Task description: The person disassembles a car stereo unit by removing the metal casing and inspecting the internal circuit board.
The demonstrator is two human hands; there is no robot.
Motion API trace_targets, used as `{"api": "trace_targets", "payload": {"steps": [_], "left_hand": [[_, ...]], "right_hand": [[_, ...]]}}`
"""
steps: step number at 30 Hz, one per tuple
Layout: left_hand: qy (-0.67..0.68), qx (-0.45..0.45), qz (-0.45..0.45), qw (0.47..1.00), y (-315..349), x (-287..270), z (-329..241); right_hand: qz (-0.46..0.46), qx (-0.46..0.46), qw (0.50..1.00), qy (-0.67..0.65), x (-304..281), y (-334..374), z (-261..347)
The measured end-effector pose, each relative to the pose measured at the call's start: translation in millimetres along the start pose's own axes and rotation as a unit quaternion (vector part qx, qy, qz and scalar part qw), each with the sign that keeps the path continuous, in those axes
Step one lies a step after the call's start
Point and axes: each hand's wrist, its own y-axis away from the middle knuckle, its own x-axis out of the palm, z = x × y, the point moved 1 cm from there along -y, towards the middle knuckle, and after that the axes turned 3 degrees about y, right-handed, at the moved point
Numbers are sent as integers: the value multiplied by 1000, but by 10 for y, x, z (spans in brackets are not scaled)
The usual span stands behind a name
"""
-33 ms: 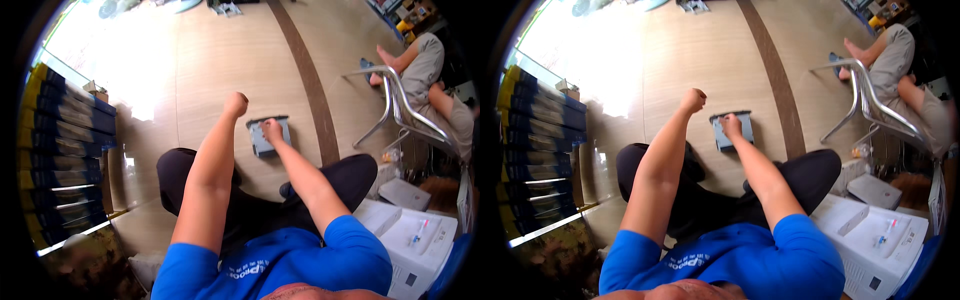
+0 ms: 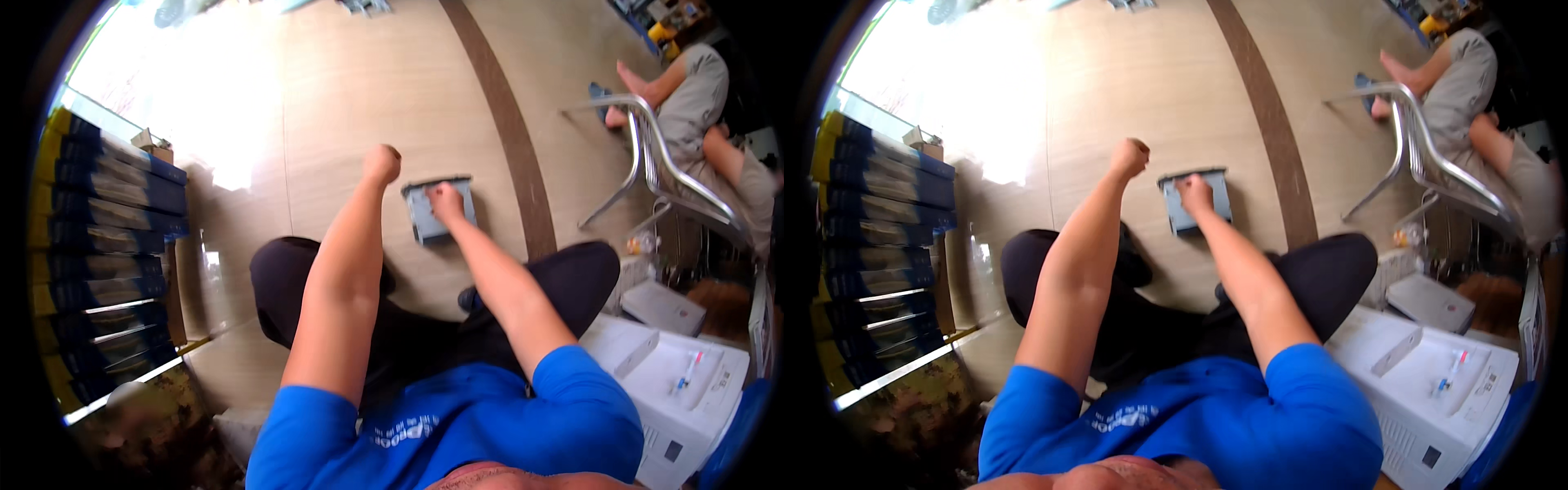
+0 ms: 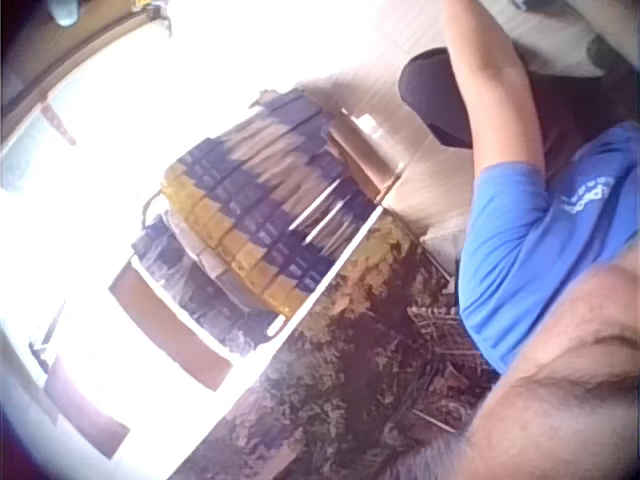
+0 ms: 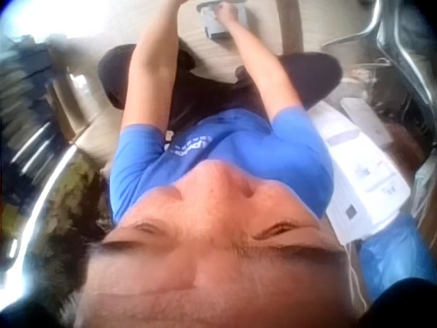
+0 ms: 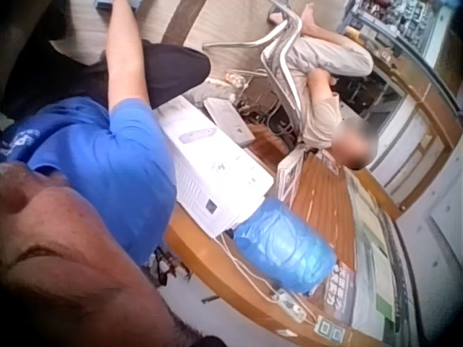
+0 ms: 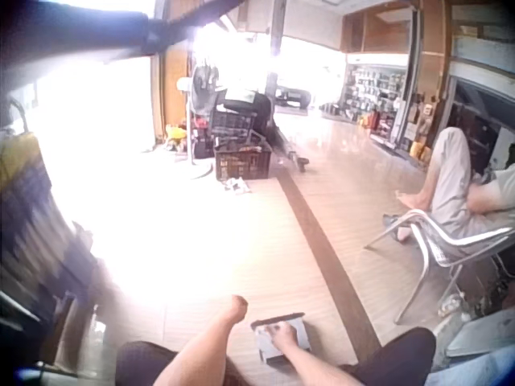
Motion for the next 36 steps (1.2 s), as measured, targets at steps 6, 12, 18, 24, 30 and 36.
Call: {"api": "trace_targets", "payload": {"steps": [6,12,18,24,30,36], "left_hand": [[-14,-20,-34,999,412,901,620],[-103,16,93,990,507,1046,625],[-50,26,49,997,408,1144,570],[-40,1,58,997,376,1221,646],[-35,-8,71,997,386,1233,567],[-34,-19,60,997,409,1203,567]], "right_hand": [[-28,-108,990,81,-198,32,-184],[-10,-139,989,53,-178,128,-195],[-10,-101,995,25,-70,79,-176],[8,-53,999,2,-50,139,-26],[22,-156,973,166,-100,110,0],[13,-164,974,157,-72,133,96]]}}
